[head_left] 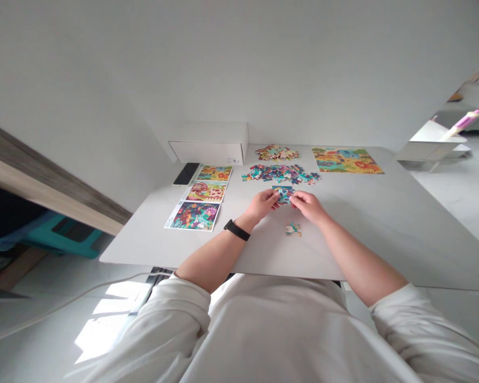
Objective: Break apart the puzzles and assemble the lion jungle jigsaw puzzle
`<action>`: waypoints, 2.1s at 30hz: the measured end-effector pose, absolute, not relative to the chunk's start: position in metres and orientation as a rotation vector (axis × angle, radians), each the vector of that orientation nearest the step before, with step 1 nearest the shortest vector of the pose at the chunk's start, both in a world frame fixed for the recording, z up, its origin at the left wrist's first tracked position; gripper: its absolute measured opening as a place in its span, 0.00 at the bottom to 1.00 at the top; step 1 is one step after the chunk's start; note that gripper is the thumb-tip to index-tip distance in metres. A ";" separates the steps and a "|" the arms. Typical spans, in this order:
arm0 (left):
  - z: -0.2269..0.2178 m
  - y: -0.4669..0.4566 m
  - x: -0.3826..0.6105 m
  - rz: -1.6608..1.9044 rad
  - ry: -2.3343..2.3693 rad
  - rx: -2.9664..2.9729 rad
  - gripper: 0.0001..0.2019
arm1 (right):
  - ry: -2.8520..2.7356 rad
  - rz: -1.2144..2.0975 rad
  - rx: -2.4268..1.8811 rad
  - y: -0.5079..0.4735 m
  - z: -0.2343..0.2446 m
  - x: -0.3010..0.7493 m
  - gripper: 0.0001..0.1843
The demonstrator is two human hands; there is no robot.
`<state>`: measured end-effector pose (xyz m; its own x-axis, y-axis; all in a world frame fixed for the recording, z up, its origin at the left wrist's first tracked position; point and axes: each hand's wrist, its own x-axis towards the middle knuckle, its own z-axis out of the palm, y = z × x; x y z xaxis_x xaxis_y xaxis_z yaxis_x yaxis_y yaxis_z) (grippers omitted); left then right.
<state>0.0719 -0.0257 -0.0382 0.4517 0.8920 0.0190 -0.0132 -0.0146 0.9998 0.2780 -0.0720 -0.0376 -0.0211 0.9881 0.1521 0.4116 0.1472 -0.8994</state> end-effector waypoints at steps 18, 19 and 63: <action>-0.016 -0.012 0.041 0.738 0.935 1.834 0.16 | -1.759 0.926 -1.393 -0.069 -0.048 0.277 0.21; -0.013 -0.012 0.037 0.685 0.940 1.904 0.15 | -1.794 0.925 -1.398 -0.070 -0.048 0.277 0.21; 0.000 -0.022 0.011 -0.133 0.817 2.491 0.17 | -2.561 0.718 -1.747 -0.102 0.003 0.295 0.21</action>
